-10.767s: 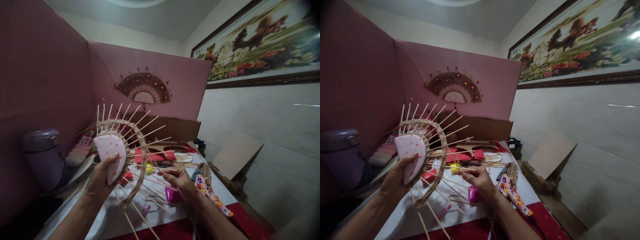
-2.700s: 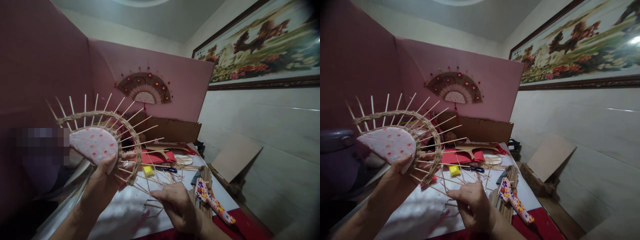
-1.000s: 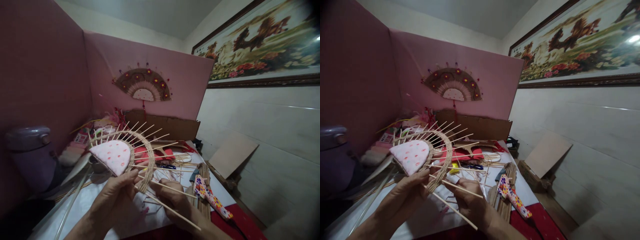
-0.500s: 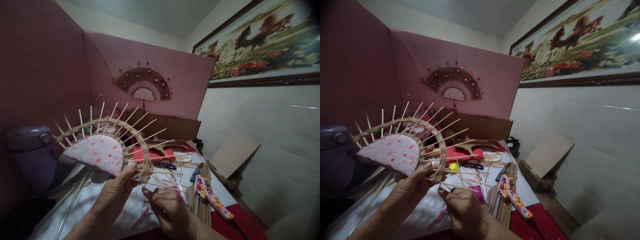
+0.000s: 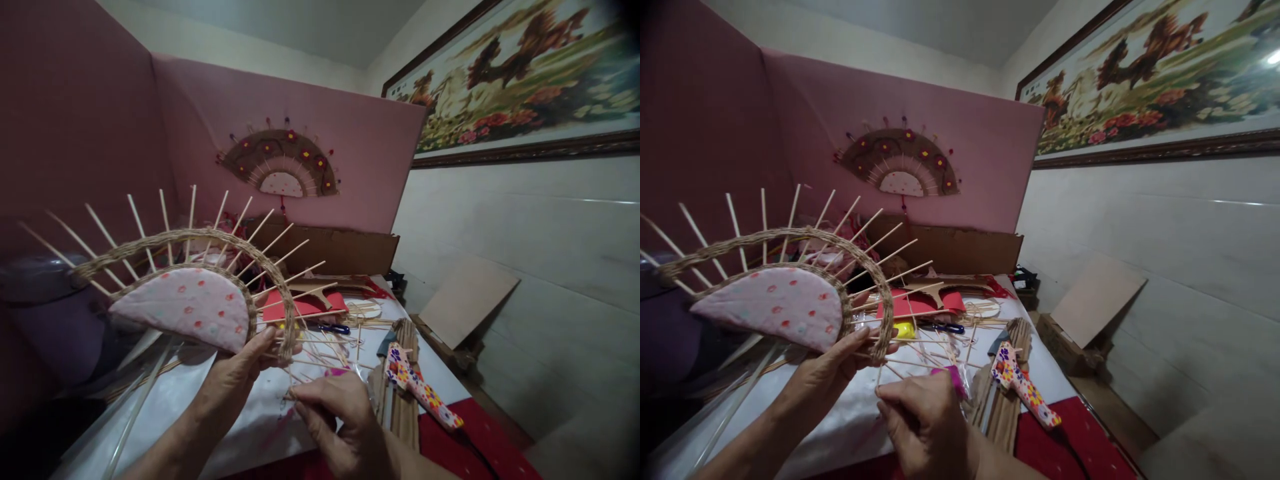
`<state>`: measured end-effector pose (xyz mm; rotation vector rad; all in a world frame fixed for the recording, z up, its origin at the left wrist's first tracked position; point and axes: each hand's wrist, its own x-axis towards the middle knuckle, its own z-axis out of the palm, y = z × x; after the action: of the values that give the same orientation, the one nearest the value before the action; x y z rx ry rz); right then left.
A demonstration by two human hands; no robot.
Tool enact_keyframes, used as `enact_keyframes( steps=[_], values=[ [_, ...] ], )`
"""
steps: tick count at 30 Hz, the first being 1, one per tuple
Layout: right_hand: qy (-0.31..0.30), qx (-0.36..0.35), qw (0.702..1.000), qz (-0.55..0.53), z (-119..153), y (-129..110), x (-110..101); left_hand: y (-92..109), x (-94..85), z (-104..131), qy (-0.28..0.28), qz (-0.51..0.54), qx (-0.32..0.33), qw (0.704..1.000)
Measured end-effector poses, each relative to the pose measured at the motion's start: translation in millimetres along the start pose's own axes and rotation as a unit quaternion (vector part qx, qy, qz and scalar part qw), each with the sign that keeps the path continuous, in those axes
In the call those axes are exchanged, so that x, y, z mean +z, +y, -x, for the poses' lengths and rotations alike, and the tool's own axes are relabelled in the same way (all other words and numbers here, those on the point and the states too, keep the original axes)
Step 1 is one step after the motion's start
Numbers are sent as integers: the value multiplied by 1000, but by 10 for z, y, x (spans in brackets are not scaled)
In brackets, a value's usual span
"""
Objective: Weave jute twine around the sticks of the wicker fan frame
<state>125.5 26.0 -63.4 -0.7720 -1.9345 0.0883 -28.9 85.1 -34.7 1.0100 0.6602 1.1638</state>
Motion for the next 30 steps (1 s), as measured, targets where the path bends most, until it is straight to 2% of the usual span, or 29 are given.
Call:
enact_keyframes(
  steps=[3,5,9,12,20,25,30],
  values=[
    [24,22,999,21,-17,-48,-63,8,-38,-14,5,-7,21,1000],
    [25,13,999,26,-19,-44,-76,0,-47,-17,16,-10,34,999],
    [-12,-16,1000,10,-15,23,-67,-42,-11,5,21,-30,36,999],
    [-21,-4,1000,9,-25,64,-82,-76,24,29,25,-30,43,998],
    [95,70,992,53,-61,177,-149,-33,39,45,11,-8,69,998],
    [99,120,984,84,-106,255,-194,69,26,40,3,27,59,998],
    [106,144,982,62,-140,294,-214,130,-6,49,25,33,40,998]
  ],
)
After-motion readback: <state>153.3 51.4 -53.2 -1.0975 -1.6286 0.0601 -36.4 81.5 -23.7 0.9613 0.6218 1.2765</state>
